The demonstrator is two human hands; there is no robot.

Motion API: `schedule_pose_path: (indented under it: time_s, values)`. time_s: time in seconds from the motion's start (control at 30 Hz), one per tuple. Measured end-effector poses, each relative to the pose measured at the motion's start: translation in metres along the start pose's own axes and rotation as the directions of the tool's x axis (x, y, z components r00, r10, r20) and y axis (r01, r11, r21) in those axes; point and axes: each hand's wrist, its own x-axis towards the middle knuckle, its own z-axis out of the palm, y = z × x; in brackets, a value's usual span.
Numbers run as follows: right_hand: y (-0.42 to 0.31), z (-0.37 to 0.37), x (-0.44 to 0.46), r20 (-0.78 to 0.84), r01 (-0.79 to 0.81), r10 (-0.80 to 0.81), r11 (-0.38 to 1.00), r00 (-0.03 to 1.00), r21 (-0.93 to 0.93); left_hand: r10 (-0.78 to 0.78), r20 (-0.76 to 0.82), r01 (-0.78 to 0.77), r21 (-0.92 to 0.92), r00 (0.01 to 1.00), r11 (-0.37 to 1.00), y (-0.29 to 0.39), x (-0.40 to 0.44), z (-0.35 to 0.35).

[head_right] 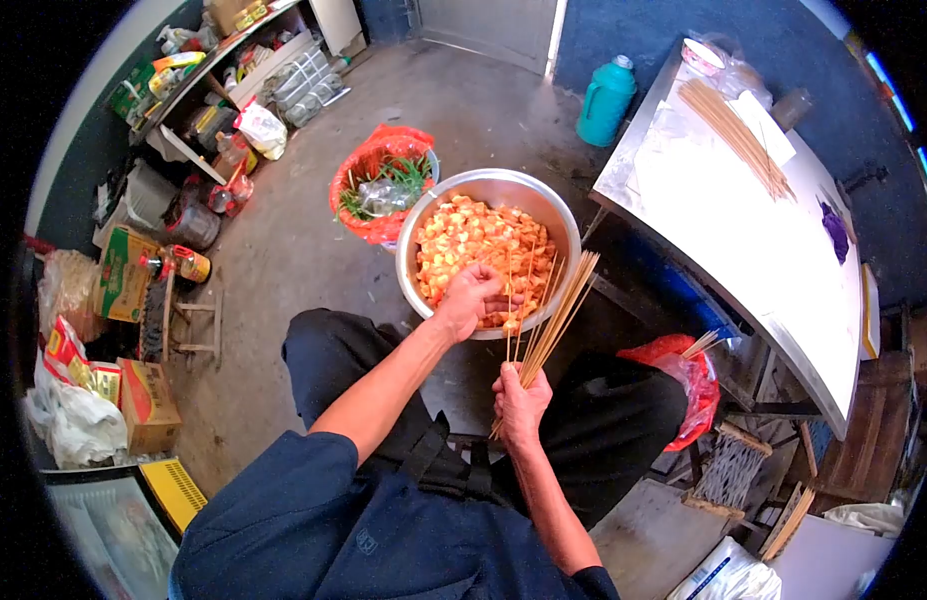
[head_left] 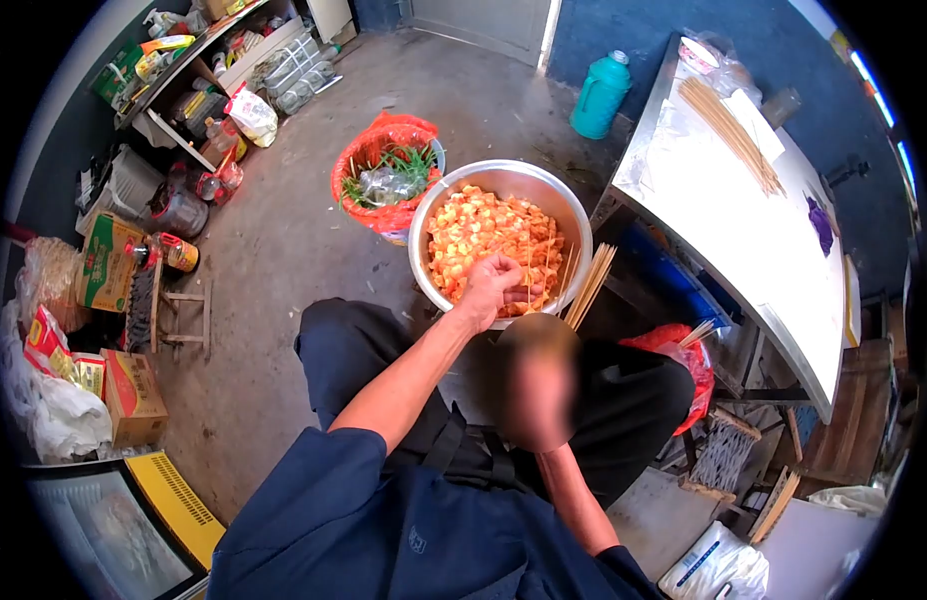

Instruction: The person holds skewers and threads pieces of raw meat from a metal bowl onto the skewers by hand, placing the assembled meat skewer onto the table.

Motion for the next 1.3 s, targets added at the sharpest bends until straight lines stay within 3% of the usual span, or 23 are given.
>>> schedule_pose_path:
  time_s: [0.17, 0.27, 0.37, 0.43, 0.47, 0.53, 0.57, 0.63, 0.77, 0.87, 0.93, 1.3]
  values:
    - [0.002, -0.003, 0.000, -0.025, -0.010, 0.010, 1.000, 1.000, 0.000, 0.048, 0.031, -0.049, 0.038, 0.998, 0.998, -0.005, 0.003, -0.003]
    - [0.013, -0.008, 0.000, 0.007, 0.022, -0.022, 0.999, 1.000, -0.034, 0.126, -0.060, -0.127, -0.012, 0.990, 0.992, -0.002, 0.008, -0.006]
    - [0.025, -0.015, 0.000, 0.105, 0.150, -0.131, 0.968, 0.986, -0.201, 0.120, -0.178, -0.125, -0.018, 0.977, 0.992, 0.012, 0.006, -0.004]
    - [-0.002, -0.004, -0.020, 0.048, -0.051, 0.058, 0.989, 0.997, -0.137, 0.151, -0.213, -0.153, 0.005, 0.965, 0.988, 0.015, 0.006, -0.006]
    - [0.006, -0.008, -0.018, 0.050, -0.053, 0.060, 0.989, 0.997, -0.137, 0.162, -0.219, -0.171, -0.024, 0.962, 0.985, 0.013, 0.009, -0.010]
    - [0.018, -0.011, -0.014, 0.093, 0.132, -0.110, 0.951, 0.990, -0.281, 0.177, -0.235, -0.181, 0.005, 0.956, 0.983, 0.015, 0.008, -0.010]
    - [0.021, -0.015, -0.014, 0.093, 0.132, -0.110, 0.951, 0.990, -0.281, 0.191, -0.248, -0.190, 0.031, 0.950, 0.981, 0.015, 0.008, -0.009]
    - [0.001, -0.006, -0.024, 0.042, -0.036, 0.046, 0.978, 0.998, -0.207, 0.198, -0.275, -0.196, 0.036, 0.941, 0.980, 0.013, 0.012, -0.014]
    - [0.024, -0.019, -0.019, 0.099, 0.102, -0.084, 0.974, 0.992, -0.200, 0.197, -0.326, -0.191, 0.050, 0.925, 0.980, 0.018, 0.012, -0.016]
    - [0.023, -0.020, -0.021, 0.114, 0.119, -0.093, 0.961, 0.989, -0.249, 0.182, -0.343, -0.185, 0.026, 0.921, 0.982, 0.019, 0.011, -0.014]
    - [0.007, -0.012, -0.028, 0.074, -0.064, 0.081, 0.977, 0.994, -0.202, 0.181, -0.333, -0.193, -0.003, 0.925, 0.981, 0.018, 0.013, -0.016]
    - [0.005, -0.014, -0.032, 0.066, -0.044, 0.059, 0.979, 0.996, -0.201, 0.168, -0.303, -0.233, -0.194, 0.938, 0.953, 0.023, 0.014, -0.019]
